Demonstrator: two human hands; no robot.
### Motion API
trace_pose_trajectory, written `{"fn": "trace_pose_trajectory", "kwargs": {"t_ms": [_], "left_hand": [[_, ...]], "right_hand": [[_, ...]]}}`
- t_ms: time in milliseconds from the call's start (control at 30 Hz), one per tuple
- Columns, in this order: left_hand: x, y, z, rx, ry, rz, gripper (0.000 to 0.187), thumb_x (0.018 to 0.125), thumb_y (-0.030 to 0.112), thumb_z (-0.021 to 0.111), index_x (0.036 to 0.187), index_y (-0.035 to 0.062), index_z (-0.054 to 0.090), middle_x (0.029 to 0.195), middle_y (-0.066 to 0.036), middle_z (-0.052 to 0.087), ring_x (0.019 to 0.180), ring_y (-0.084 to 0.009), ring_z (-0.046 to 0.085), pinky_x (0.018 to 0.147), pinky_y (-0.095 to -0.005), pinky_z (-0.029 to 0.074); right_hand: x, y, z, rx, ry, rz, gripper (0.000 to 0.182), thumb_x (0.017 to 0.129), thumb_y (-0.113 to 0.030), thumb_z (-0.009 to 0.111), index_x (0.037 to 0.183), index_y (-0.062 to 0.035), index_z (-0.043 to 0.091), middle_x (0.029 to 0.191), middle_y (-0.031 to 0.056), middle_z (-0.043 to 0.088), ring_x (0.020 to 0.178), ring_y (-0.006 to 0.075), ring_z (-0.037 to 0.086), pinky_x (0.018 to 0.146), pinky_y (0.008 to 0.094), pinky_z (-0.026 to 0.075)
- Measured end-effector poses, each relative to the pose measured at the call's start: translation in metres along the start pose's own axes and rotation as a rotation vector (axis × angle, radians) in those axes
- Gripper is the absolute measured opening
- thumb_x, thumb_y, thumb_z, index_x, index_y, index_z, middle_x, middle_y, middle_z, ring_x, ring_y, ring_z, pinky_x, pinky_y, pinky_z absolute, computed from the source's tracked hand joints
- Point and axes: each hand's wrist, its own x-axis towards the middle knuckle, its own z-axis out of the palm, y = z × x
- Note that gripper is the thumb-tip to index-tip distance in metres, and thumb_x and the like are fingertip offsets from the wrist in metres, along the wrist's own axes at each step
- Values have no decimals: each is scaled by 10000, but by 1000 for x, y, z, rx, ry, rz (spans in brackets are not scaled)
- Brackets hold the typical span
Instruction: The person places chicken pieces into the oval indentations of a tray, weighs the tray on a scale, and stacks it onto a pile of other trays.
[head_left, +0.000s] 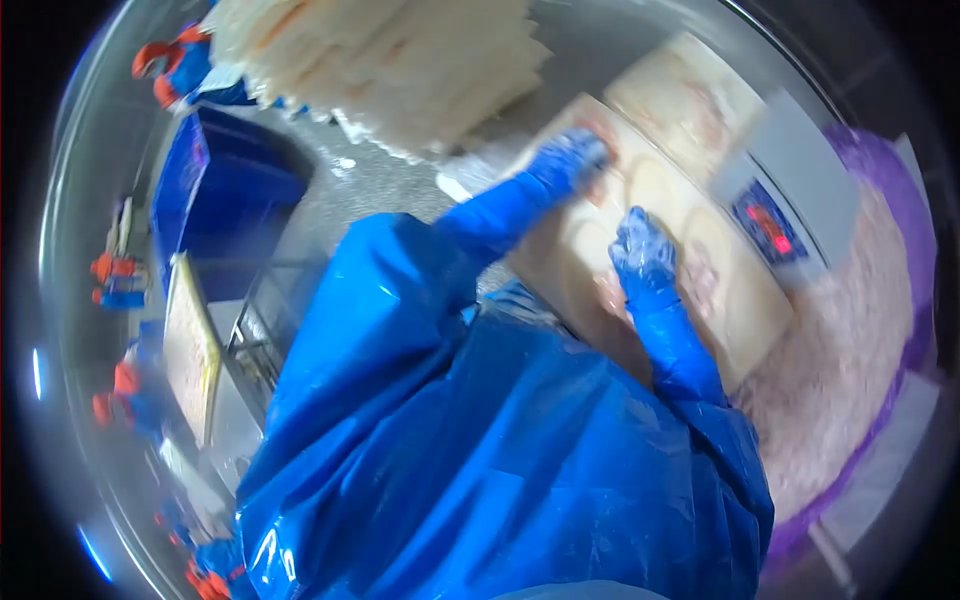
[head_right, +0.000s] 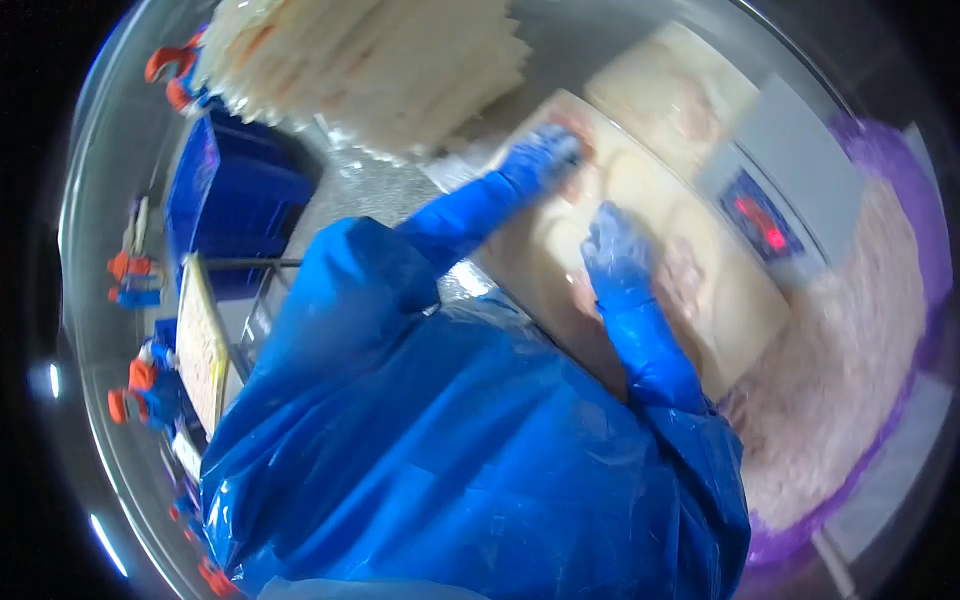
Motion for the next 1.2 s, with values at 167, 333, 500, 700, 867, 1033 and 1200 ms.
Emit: {"fn": "trace_pose_trajectory", "kwargs": {"t_ms": [167,333,500,700,867,1033,1200], "left_hand": [[17,-22,-19,-690,-163,-71,315,900,202,624,1198,101,638,1228,-138,614,1146,-306,585,995,-432,463],[-8,73,8,161,39,237,529,927,305,603,1393,74,509,1452,-187,463,1343,-411,423,1141,-484,317],[-42,71,-38,-138,-179,152,569,960,335,569,1444,60,449,1498,-184,421,1387,-400,382,1156,-481,292],[-3,62,-7,62,122,84,592,989,358,529,1494,81,392,1551,-203,331,1450,-383,279,1184,-504,194],[-2,60,-24,-283,-113,20,480,911,265,651,1362,127,560,1401,-189,507,1294,-391,469,1074,-489,387],[-34,155,7,8,-162,146,277,835,304,672,1079,177,636,1107,-107,572,938,-317,558,797,-444,434],[-42,140,-20,44,-191,206,215,841,339,671,1002,199,645,1097,-80,582,949,-304,551,772,-437,419]], "right_hand": [[-29,-3,-112,420,131,117,218,887,-12,576,1102,-10,609,1042,81,621,994,179,581,897,303,465],[-97,55,-161,547,362,558,228,936,-57,609,1161,-21,628,1107,55,642,976,100,596,896,239,467],[-181,100,-206,204,343,541,274,943,-54,579,1207,12,605,1161,71,639,1020,155,602,923,272,471],[-212,147,-294,275,730,441,345,953,-223,552,1216,-8,612,1203,122,648,1112,215,594,1007,371,438],[-169,120,-298,-1296,248,72,191,947,-133,563,1036,-31,697,1050,103,713,1030,264,668,850,360,530],[-64,35,-138,-212,241,143,221,910,-208,633,1073,-63,667,979,85,630,928,250,614,813,401,515],[-75,42,-116,-433,59,39,192,834,-149,672,1012,-81,647,1052,114,616,996,305,600,808,449,500]]}}
